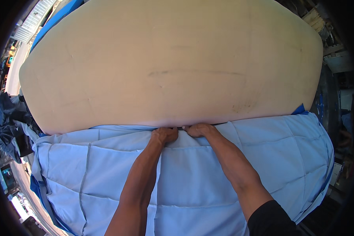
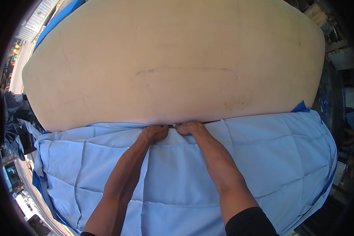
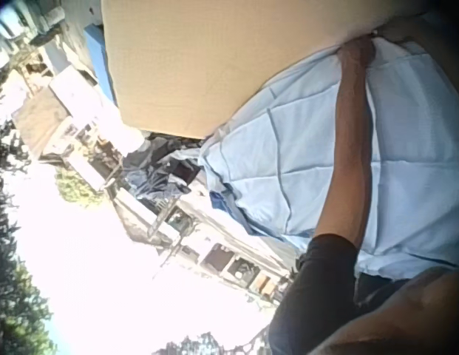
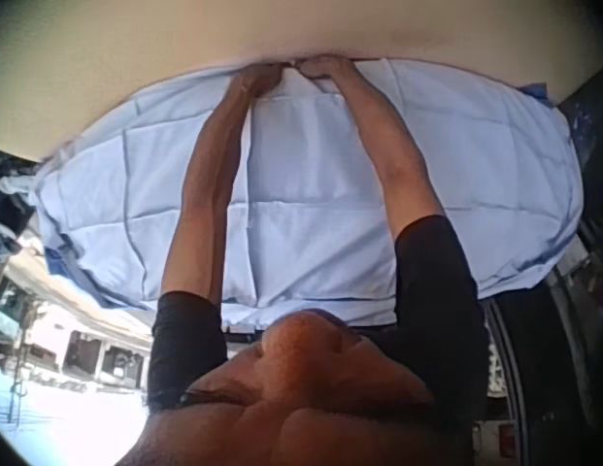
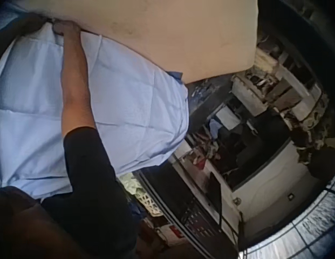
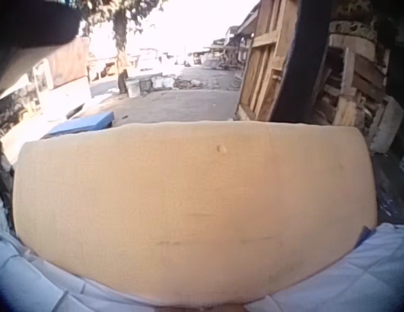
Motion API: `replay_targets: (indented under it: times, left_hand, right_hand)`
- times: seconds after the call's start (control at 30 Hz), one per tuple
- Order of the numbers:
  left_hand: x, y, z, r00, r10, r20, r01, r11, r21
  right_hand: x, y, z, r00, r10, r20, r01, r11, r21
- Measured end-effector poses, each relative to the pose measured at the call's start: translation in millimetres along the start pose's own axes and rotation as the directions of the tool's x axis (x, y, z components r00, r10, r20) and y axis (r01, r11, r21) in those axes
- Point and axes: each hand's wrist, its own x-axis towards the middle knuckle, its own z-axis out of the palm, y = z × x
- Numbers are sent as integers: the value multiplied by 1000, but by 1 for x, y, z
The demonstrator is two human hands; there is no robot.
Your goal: The person stitches a fabric cover using a sewing machine, cuts the thread with scissors, and carries the cover outside. The person then fits and stretches the cover over a foam sofa cushion by hand.
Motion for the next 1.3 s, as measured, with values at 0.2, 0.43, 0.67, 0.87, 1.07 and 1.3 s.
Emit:
replay_targets:
  times: [0.2, 0.43, 0.67, 0.87, 1.07, 1.3]
  left_hand:
    - [58, -31, 13, 938, 346, 0, -346, 938, 2]
    - [-61, -93, -65, 997, -55, 59, 50, 995, 90]
    - [7, -224, -26, 991, -100, -93, 107, 991, 74]
    - [-45, -245, -71, 959, -279, 39, 271, 951, 150]
    - [-40, -382, -83, 926, -366, -89, 376, 879, 293]
    - [-96, -302, -91, 912, -123, -392, 219, 952, 212]
  right_hand:
    - [53, 21, 34, 990, -85, -117, 80, 995, -53]
    - [-49, 21, 13, 981, -85, -176, 90, 996, 24]
    - [-22, -22, -8, 998, 43, 55, -42, 999, -14]
    - [-15, 0, -1, 976, 207, 67, -208, 978, 5]
    - [-9, -2, 10, 985, 104, -138, -112, 992, -54]
    - [-5, -9, 18, 978, 111, -174, -137, 980, -146]
